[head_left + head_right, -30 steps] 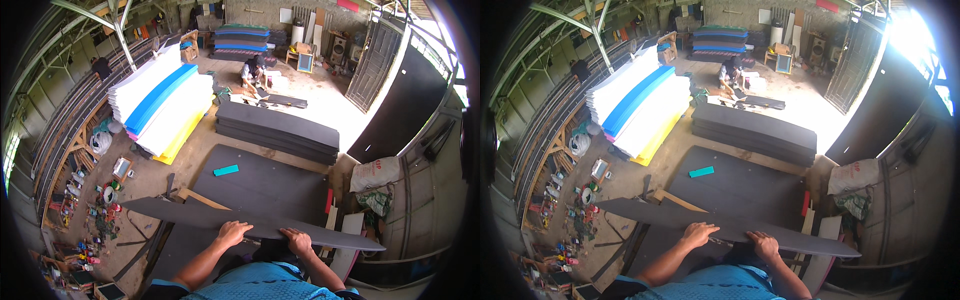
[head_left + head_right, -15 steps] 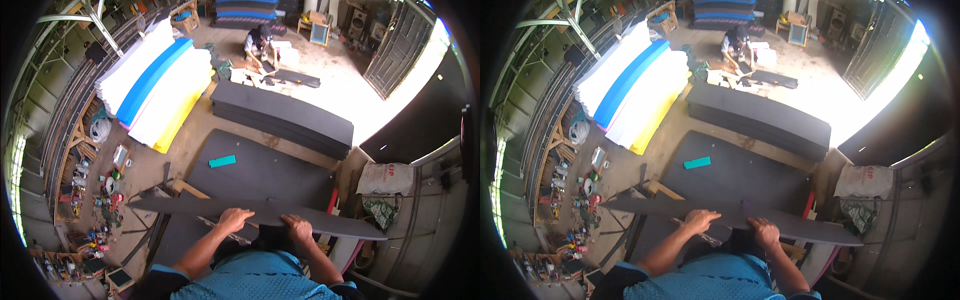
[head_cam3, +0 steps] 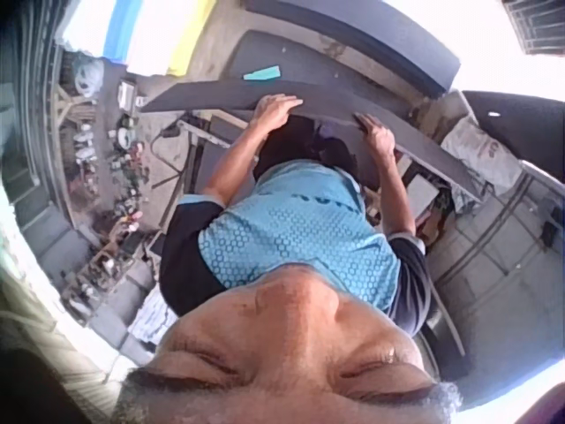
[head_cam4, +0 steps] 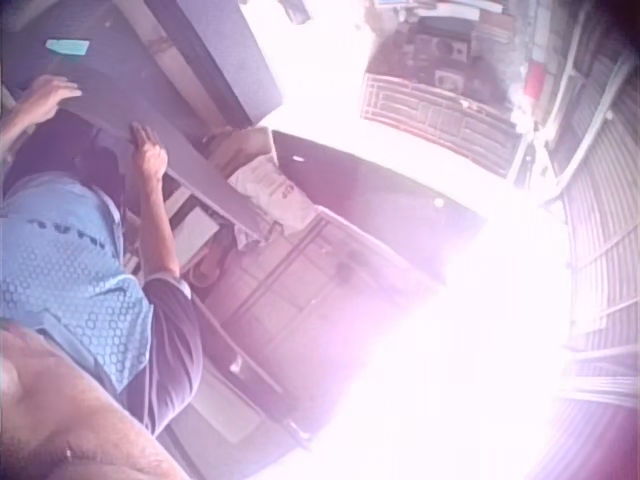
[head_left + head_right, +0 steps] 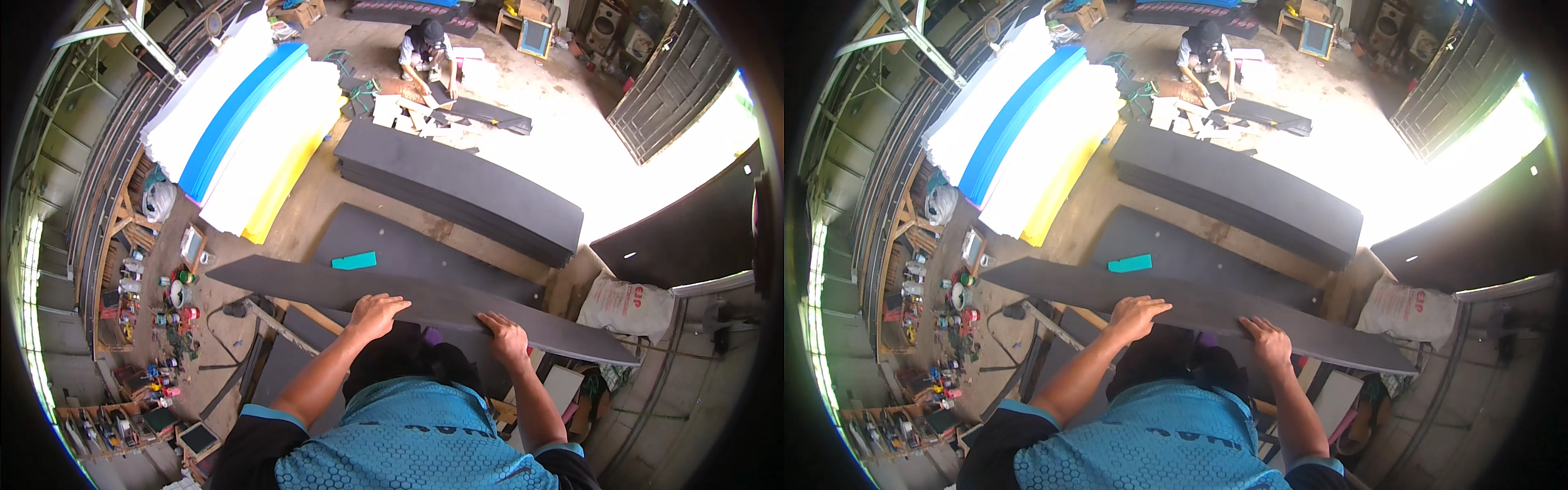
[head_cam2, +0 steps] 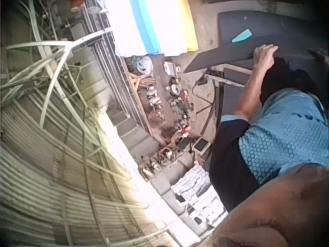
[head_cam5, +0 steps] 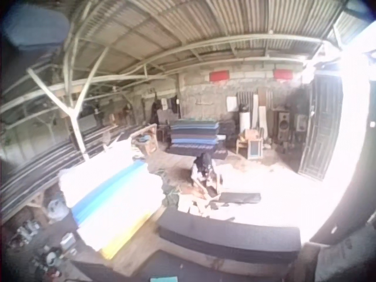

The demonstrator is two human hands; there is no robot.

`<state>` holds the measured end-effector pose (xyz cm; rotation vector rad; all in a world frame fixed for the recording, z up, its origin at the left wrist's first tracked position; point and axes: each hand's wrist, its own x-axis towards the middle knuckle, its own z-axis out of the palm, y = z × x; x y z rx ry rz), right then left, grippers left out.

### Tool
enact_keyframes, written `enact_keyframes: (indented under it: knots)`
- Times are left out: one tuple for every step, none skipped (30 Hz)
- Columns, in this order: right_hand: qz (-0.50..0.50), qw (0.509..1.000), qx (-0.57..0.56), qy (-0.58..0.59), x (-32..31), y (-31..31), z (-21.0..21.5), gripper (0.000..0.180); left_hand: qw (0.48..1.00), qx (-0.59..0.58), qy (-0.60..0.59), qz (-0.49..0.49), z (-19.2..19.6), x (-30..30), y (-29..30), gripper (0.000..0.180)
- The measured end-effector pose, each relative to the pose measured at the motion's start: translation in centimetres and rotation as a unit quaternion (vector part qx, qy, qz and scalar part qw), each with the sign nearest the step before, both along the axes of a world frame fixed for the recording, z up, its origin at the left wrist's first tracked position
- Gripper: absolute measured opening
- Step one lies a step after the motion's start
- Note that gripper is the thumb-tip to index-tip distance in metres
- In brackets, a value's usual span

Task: The person uses a utility knife and a wooden straightedge to cut a large black foam sheet into strips. They repeatedly measure, score, and separate sections, then stack the cut pieces on the work surface.

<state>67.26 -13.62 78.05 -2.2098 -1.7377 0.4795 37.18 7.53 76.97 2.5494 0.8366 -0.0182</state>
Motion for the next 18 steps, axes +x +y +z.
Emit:
enact_keyframes:
  knots:
    - [-0.008,1.000,-0.009,0.008,0.7,1.0,-0.1,0.057,1.000,-0.004,0.001,0.002,-0.5,0.2,1.3,0.051]
    - [-0.017,1.000,-0.018,0.017,1.3,1.9,-0.2,0.059,1.000,-0.007,0.003,0.003,-1.0,0.6,2.6,0.051]
    - [-0.025,0.999,-0.027,0.025,1.9,2.9,-0.3,0.061,1.000,-0.011,0.004,0.005,-1.5,1.0,3.9,0.051]
    - [-0.032,0.999,-0.034,0.026,2.5,4.0,-0.4,0.061,1.000,-0.016,0.008,0.002,-1.7,1.6,5.2,0.052]
    - [-0.038,0.998,-0.041,0.027,3.0,5.1,-0.6,0.061,1.000,-0.021,0.012,-0.002,-1.8,2.2,6.5,0.052]
    - [-0.045,0.997,-0.047,0.029,3.5,6.1,-0.8,0.062,1.000,-0.026,0.016,-0.005,-2.1,2.8,7.8,0.052]
    - [-0.048,0.998,-0.039,0.019,4.1,7.1,-1.5,0.062,0.999,-0.027,0.019,-0.009,-2.6,3.4,9.2,0.052]
    - [-0.051,0.998,-0.031,0.009,4.4,7.5,-2.3,0.062,0.999,-0.029,0.021,-0.013,-3.4,3.7,10.1,0.053]
    - [-0.054,0.998,-0.024,-0.001,4.9,8.4,-2.9,0.062,0.999,-0.032,0.023,-0.017,-4.1,4.2,11.5,0.053]
    - [-0.066,0.997,-0.030,0.005,4.9,9.3,-2.5,0.064,0.999,-0.023,0.021,-0.023,-4.5,4.3,12.5,0.054]
    - [-0.068,0.997,-0.030,-0.001,5.3,10.3,-2.1,0.062,0.999,-0.023,0.022,-0.026,-5.0,4.5,13.8,0.054]
    - [-0.070,0.997,-0.029,-0.006,5.8,11.2,-1.9,0.059,0.999,-0.024,0.023,-0.029,-5.5,4.8,15.1,0.054]
    - [-0.076,0.997,-0.028,-0.012,6.5,12.2,-1.8,0.056,0.999,-0.022,0.023,-0.037,-5.6,5.3,16.6,0.054]
    - [-0.078,0.996,-0.031,-0.012,7.2,13.1,-1.8,0.057,0.999,-0.022,0.027,-0.036,-5.7,5.6,18.2,0.055]
    - [-0.080,0.996,-0.034,-0.012,8.2,14.0,-2.0,0.057,0.999,-0.021,0.031,-0.034,-5.7,5.8,20.0,0.056]
    - [-0.083,0.996,-0.038,-0.012,9.2,14.7,-2.1,0.057,0.999,-0.021,0.036,-0.034,-5.6,6.0,21.7,0.057]
    - [-0.081,0.996,-0.040,-0.013,9.8,15.3,-2.5,0.057,0.998,-0.017,0.054,-0.039,-6.1,5.9,23.4,0.058]
    - [-0.080,0.996,-0.043,-0.013,10.5,16.0,-3.0,0.057,0.997,-0.021,0.059,-0.045,-7.1,5.7,24.8,0.056]
